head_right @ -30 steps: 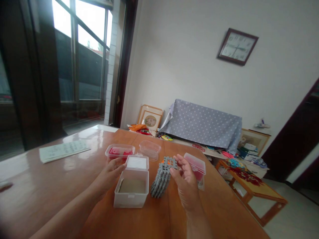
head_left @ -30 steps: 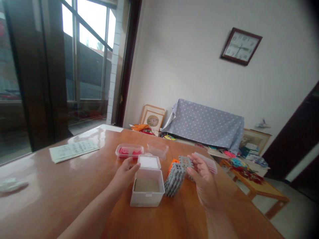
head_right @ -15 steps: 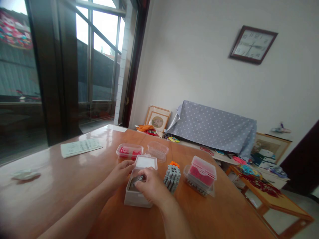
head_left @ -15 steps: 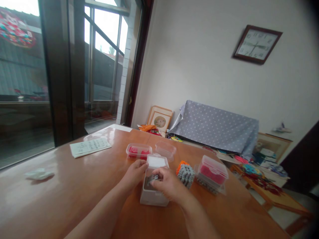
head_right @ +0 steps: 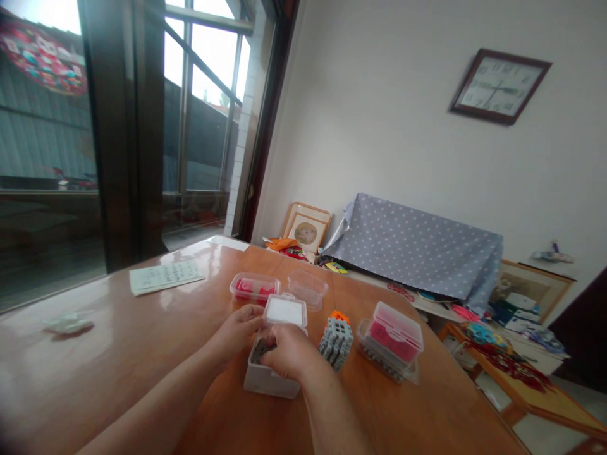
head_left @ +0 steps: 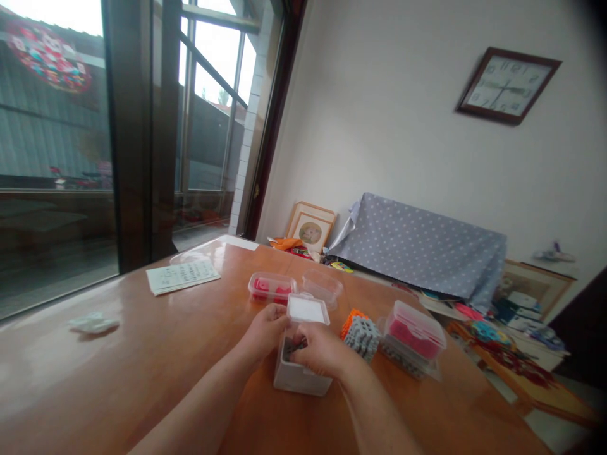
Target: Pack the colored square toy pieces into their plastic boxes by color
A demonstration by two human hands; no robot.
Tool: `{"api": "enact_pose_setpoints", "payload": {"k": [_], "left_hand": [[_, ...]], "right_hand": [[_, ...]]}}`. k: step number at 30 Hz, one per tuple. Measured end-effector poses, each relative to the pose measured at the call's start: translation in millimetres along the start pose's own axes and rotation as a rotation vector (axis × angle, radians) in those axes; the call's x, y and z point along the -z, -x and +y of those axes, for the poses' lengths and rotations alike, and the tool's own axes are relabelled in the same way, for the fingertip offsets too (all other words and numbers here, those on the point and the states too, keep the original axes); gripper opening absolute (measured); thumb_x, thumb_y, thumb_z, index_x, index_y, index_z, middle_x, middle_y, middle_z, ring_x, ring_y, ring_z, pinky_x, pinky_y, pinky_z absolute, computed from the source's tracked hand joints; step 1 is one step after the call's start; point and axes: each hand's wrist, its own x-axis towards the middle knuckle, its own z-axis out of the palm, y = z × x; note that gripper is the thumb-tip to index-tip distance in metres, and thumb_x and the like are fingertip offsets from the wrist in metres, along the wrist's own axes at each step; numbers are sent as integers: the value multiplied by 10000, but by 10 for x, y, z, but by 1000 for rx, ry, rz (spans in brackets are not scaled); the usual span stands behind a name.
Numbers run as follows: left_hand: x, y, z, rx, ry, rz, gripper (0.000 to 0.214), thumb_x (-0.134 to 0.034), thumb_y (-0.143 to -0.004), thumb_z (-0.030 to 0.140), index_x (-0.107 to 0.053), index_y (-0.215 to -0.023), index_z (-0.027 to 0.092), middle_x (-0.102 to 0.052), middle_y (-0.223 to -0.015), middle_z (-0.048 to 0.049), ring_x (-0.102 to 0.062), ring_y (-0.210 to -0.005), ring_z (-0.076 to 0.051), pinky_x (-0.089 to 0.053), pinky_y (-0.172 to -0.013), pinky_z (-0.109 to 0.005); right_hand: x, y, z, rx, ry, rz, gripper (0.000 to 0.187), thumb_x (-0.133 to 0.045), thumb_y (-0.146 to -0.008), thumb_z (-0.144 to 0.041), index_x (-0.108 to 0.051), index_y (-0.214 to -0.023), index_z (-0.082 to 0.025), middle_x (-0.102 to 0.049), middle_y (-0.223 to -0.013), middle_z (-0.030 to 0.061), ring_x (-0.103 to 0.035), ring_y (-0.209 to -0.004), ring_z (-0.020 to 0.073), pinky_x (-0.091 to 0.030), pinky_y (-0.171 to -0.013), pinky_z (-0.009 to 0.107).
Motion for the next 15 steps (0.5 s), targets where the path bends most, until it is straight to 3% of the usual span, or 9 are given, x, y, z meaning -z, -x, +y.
{"api": "enact_pose_setpoints", "payload": {"k": [15], "left_hand": [[8, -12, -33, 0, 10, -7, 290, -733, -653, 281, -624, -894, 161, -698, -781, -28, -644, -717, -183, -453, -697, -295]], "right_hand": [[62, 29, -23, -8, 156, 3, 72, -692, -664, -197, -757, -677, -222, -625, -569, -37, -536, -540, 126, -290, -495, 231]]}}
